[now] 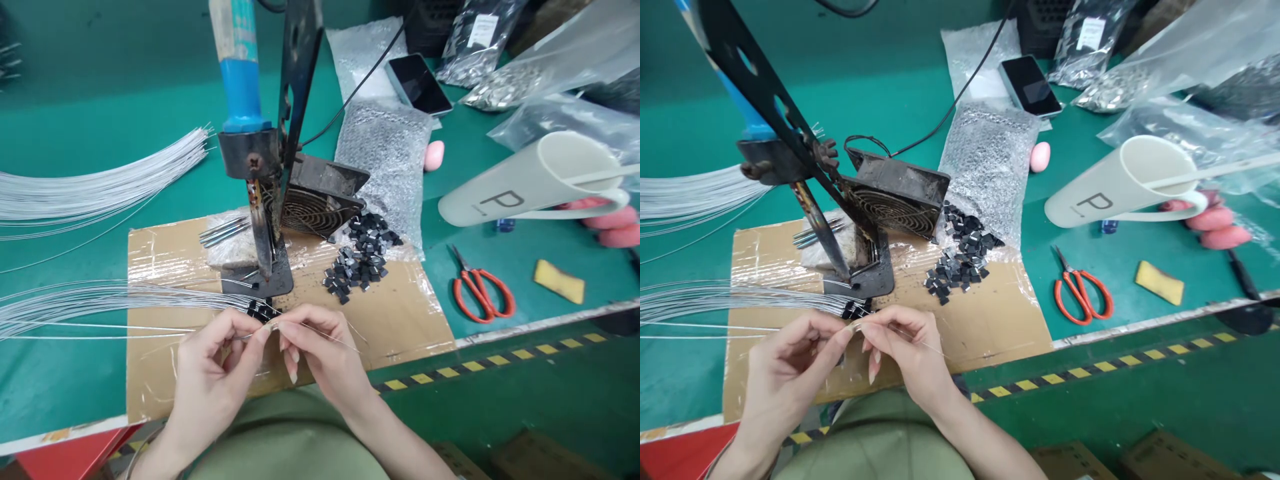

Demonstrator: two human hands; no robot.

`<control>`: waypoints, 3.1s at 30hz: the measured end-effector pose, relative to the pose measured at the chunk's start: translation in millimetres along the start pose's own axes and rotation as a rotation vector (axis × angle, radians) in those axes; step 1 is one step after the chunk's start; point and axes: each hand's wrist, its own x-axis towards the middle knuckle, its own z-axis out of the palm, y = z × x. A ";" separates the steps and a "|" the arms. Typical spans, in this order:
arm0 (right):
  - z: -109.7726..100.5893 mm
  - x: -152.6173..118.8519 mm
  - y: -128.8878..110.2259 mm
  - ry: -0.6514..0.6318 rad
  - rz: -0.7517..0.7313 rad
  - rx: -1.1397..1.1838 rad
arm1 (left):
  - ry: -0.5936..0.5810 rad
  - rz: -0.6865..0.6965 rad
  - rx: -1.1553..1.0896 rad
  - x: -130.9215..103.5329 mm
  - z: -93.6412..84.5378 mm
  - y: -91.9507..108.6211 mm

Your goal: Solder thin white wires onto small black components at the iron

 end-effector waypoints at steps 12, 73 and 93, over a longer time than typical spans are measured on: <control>4.4 -1.4 5.7 0.042 -0.081 -0.014 | 0.115 -0.004 -0.066 -0.8 10.9 2.5; 0.7 -3.2 -9.6 -0.030 -0.067 -0.039 | 0.107 0.301 0.006 0.6 6.6 -9.4; -0.4 -1.3 -7.0 -0.004 -0.035 -0.014 | 0.159 0.296 0.047 -0.1 10.9 -10.2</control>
